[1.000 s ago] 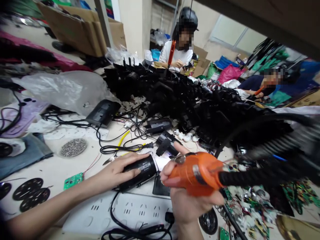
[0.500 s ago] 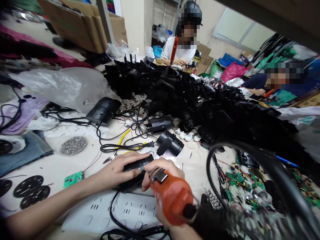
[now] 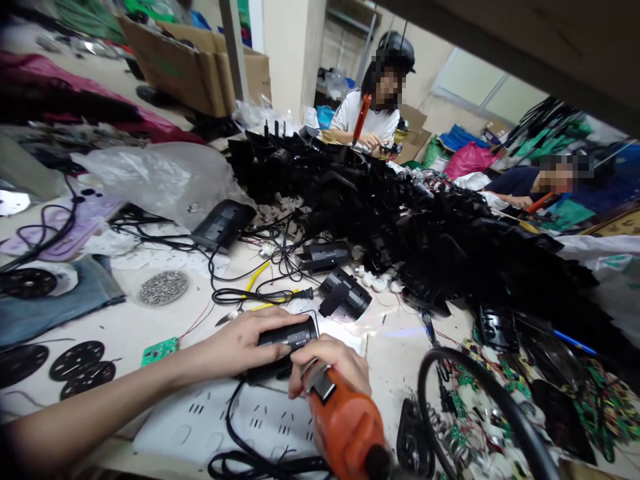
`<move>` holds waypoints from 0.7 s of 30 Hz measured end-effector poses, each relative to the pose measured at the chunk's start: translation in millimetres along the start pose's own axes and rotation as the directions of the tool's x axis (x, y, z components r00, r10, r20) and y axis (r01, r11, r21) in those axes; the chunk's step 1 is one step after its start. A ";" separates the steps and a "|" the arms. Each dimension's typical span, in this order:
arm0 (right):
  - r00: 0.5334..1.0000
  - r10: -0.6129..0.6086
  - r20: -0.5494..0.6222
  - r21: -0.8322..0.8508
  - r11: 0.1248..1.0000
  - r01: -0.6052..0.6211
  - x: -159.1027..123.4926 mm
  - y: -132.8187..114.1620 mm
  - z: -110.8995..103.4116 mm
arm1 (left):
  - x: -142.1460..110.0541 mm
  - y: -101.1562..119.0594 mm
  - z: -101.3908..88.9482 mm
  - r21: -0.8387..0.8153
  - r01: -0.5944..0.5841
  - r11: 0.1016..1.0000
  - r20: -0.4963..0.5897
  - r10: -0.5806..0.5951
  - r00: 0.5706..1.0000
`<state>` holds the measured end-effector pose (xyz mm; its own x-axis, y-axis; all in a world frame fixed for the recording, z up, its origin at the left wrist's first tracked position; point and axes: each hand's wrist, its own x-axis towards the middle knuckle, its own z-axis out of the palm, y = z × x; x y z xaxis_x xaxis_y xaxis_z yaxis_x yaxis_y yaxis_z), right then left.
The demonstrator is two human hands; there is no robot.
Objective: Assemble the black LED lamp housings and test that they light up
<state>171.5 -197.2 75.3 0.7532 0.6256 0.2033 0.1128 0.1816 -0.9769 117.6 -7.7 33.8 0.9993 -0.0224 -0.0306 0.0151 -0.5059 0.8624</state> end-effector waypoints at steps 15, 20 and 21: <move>0.990 -0.123 -0.074 0.251 0.958 0.138 56.5 -10.9 25.7 | 0.5 4.8 8.5 -0.070 0.005 0.998 -0.135 -0.015 0.991; 0.994 -0.101 -0.031 0.286 0.952 0.106 60.9 0.1 27.6 | 2.6 1.4 9.2 -0.131 0.035 0.991 -0.168 -0.057 0.984; 0.994 -0.104 -0.032 0.272 0.956 0.109 62.7 1.3 27.3 | 2.6 1.0 9.3 -0.144 0.049 0.988 -0.171 -0.074 0.982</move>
<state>201.1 -137.0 88.5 0.7577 0.5789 0.3013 0.0136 0.4476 -0.8941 120.0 -16.3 29.9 0.9866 0.1630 -0.0073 0.0691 -0.3769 0.9237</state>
